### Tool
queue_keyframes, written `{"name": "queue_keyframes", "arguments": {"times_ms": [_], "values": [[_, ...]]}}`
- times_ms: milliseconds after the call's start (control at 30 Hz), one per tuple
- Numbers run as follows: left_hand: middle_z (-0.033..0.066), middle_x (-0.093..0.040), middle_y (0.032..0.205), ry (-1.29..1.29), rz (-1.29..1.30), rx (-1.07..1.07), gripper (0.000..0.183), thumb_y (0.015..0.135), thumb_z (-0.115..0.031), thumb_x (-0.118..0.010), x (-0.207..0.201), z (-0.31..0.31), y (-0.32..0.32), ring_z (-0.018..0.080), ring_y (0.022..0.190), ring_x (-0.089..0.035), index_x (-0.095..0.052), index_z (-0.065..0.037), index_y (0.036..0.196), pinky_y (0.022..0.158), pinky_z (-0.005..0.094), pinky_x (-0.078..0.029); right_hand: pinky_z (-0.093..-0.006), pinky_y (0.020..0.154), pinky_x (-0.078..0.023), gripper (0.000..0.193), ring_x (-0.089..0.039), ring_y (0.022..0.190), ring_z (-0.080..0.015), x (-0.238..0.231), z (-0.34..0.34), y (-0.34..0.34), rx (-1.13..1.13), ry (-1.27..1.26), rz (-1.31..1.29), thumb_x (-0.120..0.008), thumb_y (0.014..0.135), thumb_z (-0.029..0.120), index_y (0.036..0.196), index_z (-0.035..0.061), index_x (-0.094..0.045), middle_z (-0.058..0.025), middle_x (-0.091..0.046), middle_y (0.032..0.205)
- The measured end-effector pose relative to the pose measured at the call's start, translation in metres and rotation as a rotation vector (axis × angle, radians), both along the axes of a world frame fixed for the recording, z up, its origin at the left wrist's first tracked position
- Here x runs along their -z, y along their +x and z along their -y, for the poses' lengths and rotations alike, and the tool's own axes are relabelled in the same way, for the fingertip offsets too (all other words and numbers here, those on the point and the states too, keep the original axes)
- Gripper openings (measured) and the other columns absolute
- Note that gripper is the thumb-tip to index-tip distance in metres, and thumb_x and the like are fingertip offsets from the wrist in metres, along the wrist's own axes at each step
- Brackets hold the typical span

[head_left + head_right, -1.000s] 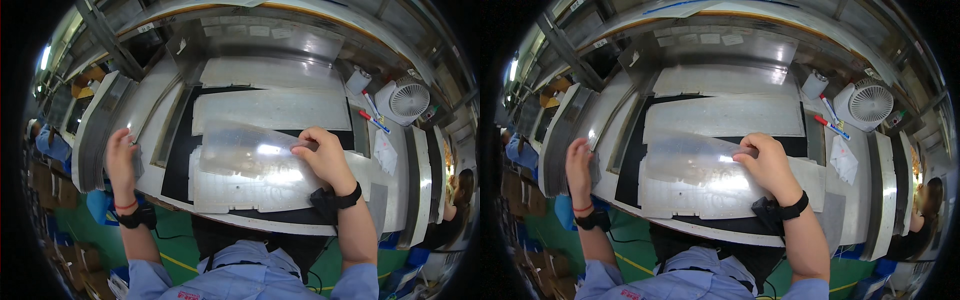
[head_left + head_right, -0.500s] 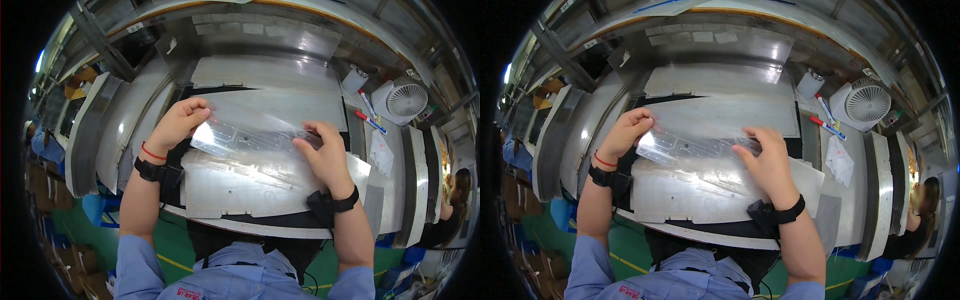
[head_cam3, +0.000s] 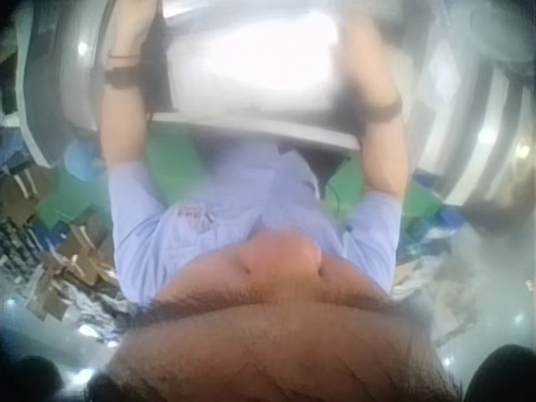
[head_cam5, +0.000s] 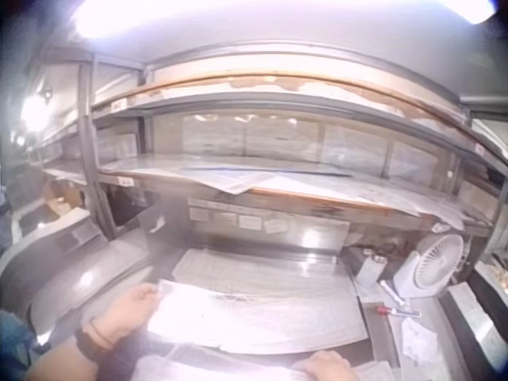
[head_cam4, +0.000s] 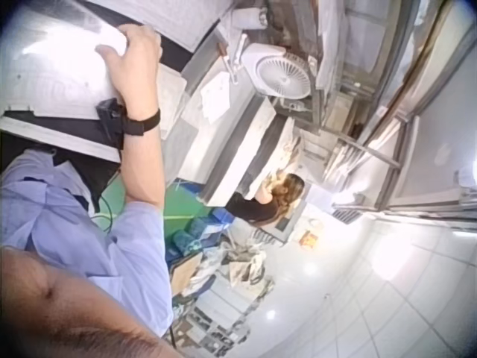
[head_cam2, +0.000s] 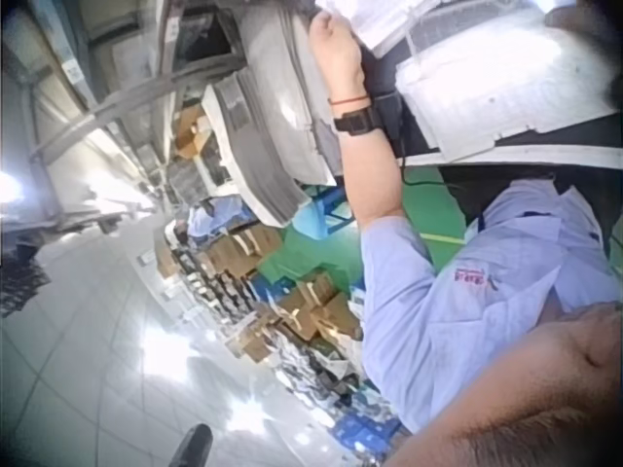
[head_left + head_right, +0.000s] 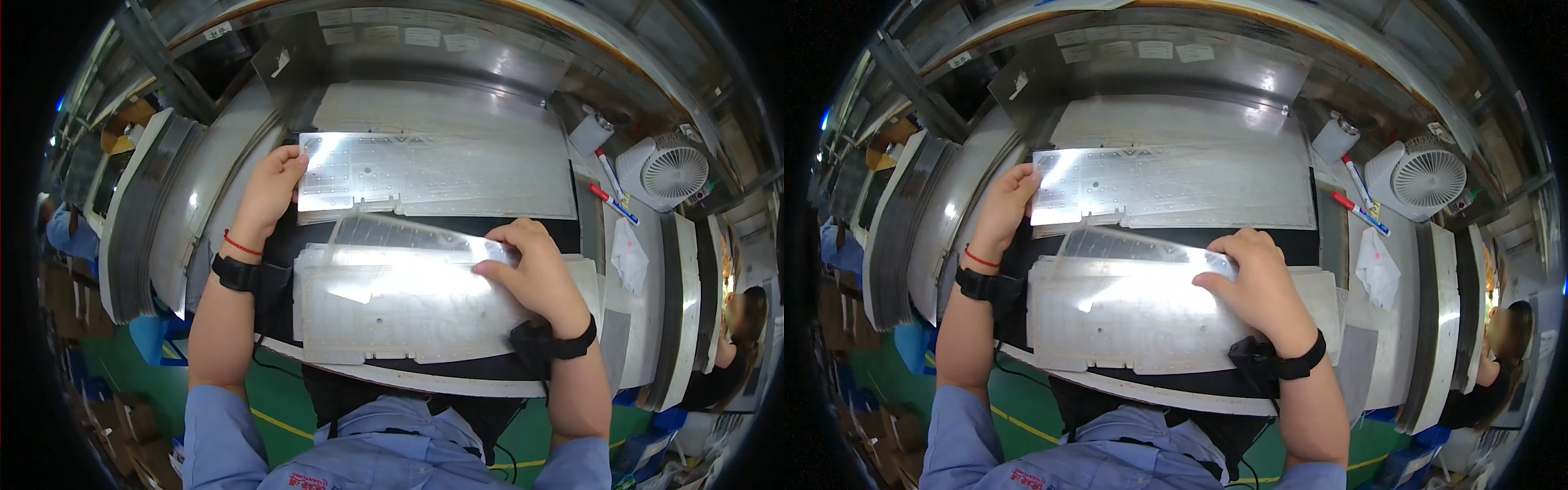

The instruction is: Sorting, aligning, and stacking thin translucent plastic or metal plates at an industrial workstation.

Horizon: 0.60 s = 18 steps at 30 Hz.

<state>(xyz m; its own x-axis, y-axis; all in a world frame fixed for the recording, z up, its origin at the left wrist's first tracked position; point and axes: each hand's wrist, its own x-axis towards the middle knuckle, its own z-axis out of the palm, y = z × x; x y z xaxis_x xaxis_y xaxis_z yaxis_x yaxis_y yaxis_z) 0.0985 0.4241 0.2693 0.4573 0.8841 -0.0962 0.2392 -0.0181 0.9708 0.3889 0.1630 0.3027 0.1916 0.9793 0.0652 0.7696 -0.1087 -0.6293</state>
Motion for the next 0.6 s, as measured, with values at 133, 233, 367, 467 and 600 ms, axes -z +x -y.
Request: {"name": "queue_keyframes", "arguments": {"times_ms": [133, 233, 367, 467, 600], "values": [[0.004, -0.067, 0.1, 0.098, -0.079, -0.036, 0.032, 0.101, -0.02, -0.059, -0.001, 0.003, -0.004, 0.0101, 0.091, -0.06, -0.059, 0.003, 0.123, 0.081, 0.0251, -0.048, -0.0367, 0.079, -0.046, 0.039, -0.057, 0.088, -0.0281, -0.005, 0.0, -0.005, -0.227, 0.051, -0.071, -0.086, 0.07, 0.024, 0.097, 0.0035, -0.068, -0.01, -0.062, 0.09], [0.0086, -0.065, 0.113, 0.166, -0.077, -0.064, 0.038, 0.1, -0.021, -0.06, -0.004, 0.006, -0.007, 0.0156, 0.104, -0.06, -0.056, 0.003, 0.129, 0.093, 0.0296, -0.047, -0.0368, 0.079, -0.046, 0.038, -0.057, 0.088, -0.0279, -0.001, -0.001, -0.01, -0.295, 0.066, -0.053, -0.086, 0.069, 0.025, 0.094, 0.0039, -0.067, -0.0088, -0.062, 0.09], [0.014, -0.06, 0.128, 0.216, -0.138, -0.089, 0.045, 0.099, -0.022, -0.062, -0.003, 0.006, -0.01, 0.0191, 0.118, -0.056, -0.051, 0.002, 0.135, 0.1, 0.0337, -0.045, -0.0393, 0.081, -0.046, 0.037, -0.056, 0.09, -0.0308, -0.002, -0.002, -0.012, -0.301, 0.047, -0.035, -0.085, 0.069, 0.025, 0.092, 0.0042, -0.065, -0.0105, -0.063, 0.092], [0.0156, -0.057, 0.134, 0.257, -0.111, -0.064, 0.046, 0.099, -0.023, -0.061, 0.001, 0.006, -0.012, 0.0198, 0.121, -0.054, -0.051, 0.002, 0.136, 0.101, 0.0343, -0.044, -0.0366, 0.079, -0.047, 0.039, -0.058, 0.088, -0.0285, -0.003, -0.002, -0.013, -0.287, 0.056, -0.017, -0.086, 0.069, 0.025, 0.093, 0.0029, -0.065, -0.01, -0.062, 0.09], [0.0141, -0.054, 0.139, 0.105, 0.146, -0.004, 0.05, 0.101, -0.024, -0.058, -0.014, 0.013, -0.006, 0.0193, 0.12, -0.055, -0.046, 0.002, 0.141, 0.103, 0.031, -0.043, -0.0348, 0.078, -0.048, 0.039, -0.058, 0.085, -0.0274, -0.004, 0.0, -0.013, -0.179, 0.095, 0.023, -0.086, 0.07, 0.024, 0.094, 0.0024, -0.064, -0.01, -0.063, 0.089]]}}
